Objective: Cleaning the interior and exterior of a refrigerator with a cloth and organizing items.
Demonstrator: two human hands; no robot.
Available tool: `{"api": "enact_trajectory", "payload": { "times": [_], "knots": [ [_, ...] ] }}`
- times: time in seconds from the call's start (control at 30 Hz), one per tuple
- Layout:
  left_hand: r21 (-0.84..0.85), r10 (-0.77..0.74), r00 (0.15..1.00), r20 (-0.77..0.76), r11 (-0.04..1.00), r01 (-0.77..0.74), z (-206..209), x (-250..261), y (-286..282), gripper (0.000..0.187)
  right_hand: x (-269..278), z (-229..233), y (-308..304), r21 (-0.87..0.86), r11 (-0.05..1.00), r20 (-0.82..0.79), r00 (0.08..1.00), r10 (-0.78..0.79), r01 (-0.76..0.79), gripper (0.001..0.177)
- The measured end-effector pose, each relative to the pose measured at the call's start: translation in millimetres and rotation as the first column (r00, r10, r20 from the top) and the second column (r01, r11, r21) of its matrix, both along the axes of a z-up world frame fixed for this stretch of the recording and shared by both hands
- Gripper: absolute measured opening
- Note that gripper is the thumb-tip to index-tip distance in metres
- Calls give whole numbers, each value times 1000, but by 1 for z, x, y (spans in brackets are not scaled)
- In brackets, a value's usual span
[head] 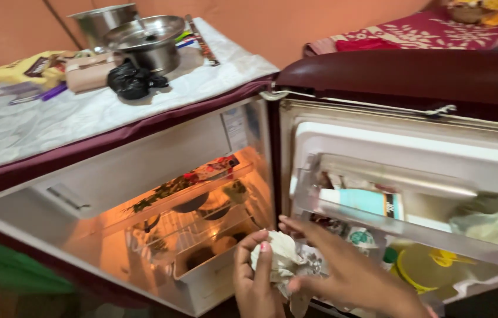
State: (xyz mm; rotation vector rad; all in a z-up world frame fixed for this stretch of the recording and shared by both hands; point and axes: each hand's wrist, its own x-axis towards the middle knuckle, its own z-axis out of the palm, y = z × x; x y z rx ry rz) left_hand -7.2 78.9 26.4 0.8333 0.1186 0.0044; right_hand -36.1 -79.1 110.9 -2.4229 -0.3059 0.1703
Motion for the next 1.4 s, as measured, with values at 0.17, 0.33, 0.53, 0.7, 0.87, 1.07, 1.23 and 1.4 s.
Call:
{"api": "enact_trajectory", "payload": {
  "times": [0.17,0.33,0.53,0.7,0.87,1.07,1.23,1.4],
  "knots": [
    [-125,43,998,45,991,-37,17,3,33,27,14,-31,36,56,990,-26,991,134,-132,89],
    [-135,259,966,-1,957,-256,28,17,74,26,60,-16,59,-20,951,287,910,300,-307,71],
    [-145,312,948,63,943,-301,54,39,122,26,142,94,136,299,946,747,648,-151,-124,17],
    [-180,327,942,79,934,-309,63,57,156,26,237,124,195,248,966,872,452,-189,-76,34],
    [-119,307,951,25,946,-302,57,71,195,26,275,120,222,212,966,815,519,-257,146,55],
    [-118,310,951,4,944,-308,34,96,217,27,275,110,223,258,960,835,475,-278,108,36],
    [-75,274,959,66,960,-269,24,114,210,26,248,111,210,305,952,822,505,-265,4,35],
    [402,203,892,403,837,-372,55,110,200,46,173,105,187,236,968,855,491,-169,-79,39]
  ]
}}
